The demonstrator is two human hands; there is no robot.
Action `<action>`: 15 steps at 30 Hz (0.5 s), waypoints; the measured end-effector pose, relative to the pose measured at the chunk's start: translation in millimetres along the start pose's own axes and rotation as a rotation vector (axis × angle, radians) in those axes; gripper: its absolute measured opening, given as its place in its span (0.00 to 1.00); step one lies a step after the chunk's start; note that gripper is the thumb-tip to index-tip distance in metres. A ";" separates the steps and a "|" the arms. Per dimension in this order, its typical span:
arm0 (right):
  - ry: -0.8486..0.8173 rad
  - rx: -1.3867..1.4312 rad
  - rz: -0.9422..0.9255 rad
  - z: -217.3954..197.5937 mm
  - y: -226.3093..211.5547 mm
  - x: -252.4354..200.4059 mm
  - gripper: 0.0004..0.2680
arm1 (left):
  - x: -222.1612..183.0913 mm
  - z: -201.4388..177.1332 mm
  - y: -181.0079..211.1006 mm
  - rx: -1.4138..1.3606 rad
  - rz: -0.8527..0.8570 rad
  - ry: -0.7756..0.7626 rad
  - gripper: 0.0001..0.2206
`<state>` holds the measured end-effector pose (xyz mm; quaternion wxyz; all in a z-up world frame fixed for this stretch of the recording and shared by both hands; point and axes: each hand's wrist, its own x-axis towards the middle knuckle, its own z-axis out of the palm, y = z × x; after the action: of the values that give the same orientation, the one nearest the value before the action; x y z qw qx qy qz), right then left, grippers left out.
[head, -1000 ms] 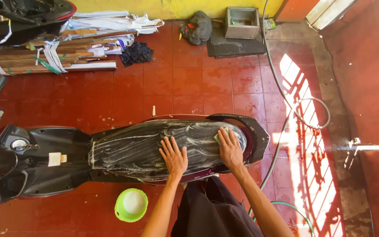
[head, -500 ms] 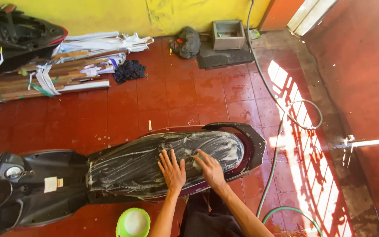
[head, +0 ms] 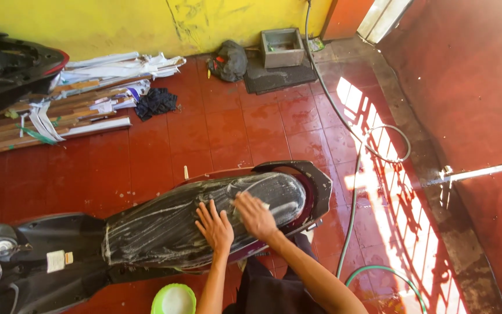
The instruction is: The person washes a scooter by scrubbing the seat and front body panels with a soapy sponge. They dip the sponge into a green bucket of soapy water to reload it and continue scrubbing the scooter's surfaces.
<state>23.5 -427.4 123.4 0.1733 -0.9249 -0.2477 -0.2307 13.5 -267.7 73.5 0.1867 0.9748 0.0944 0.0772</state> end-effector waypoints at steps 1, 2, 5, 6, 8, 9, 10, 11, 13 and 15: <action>0.009 -0.002 0.000 -9.3 3.9 1.9 0.17 | 0.7 0.8 -0.7 0.001 0.006 0.007 0.26; -0.028 0.029 -0.102 -17.8 7.4 2.8 0.17 | 0.4 2.4 -2.4 0.000 -0.048 0.010 0.27; -0.304 0.059 -0.134 -27.5 45.9 -1.2 0.20 | 6.4 1.4 -5.6 -0.033 -0.143 -0.010 0.29; -0.545 0.051 -0.055 -28.0 63.8 -4.8 0.34 | 7.3 0.8 -6.1 -0.068 -0.179 -0.040 0.31; -0.453 0.031 -0.044 -40.5 89.0 4.5 0.28 | 4.2 3.5 3.3 0.009 -0.217 0.015 0.30; -0.357 0.008 -0.021 -47.5 103.7 10.6 0.24 | 3.2 5.2 10.4 0.084 -0.242 0.063 0.30; -0.359 0.014 -0.049 -42.3 106.0 17.2 0.24 | 2.5 11.7 22.7 0.083 -0.267 0.079 0.30; -0.368 0.020 0.001 -37.2 107.5 22.9 0.23 | 1.5 18.4 34.6 0.121 -0.286 0.113 0.31; -0.398 0.048 0.007 -33.8 102.8 36.7 0.22 | -12.6 28.7 56.9 0.169 -0.356 0.156 0.33; -0.220 0.119 0.015 -37.9 104.3 66.3 0.18 | -17.2 41.7 89.9 0.143 -0.341 0.144 0.33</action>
<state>117.7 -504.0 167.5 0.2012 -0.9345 -0.2715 -0.1117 18.5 -368.0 67.3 0.1203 0.9474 0.2766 0.1071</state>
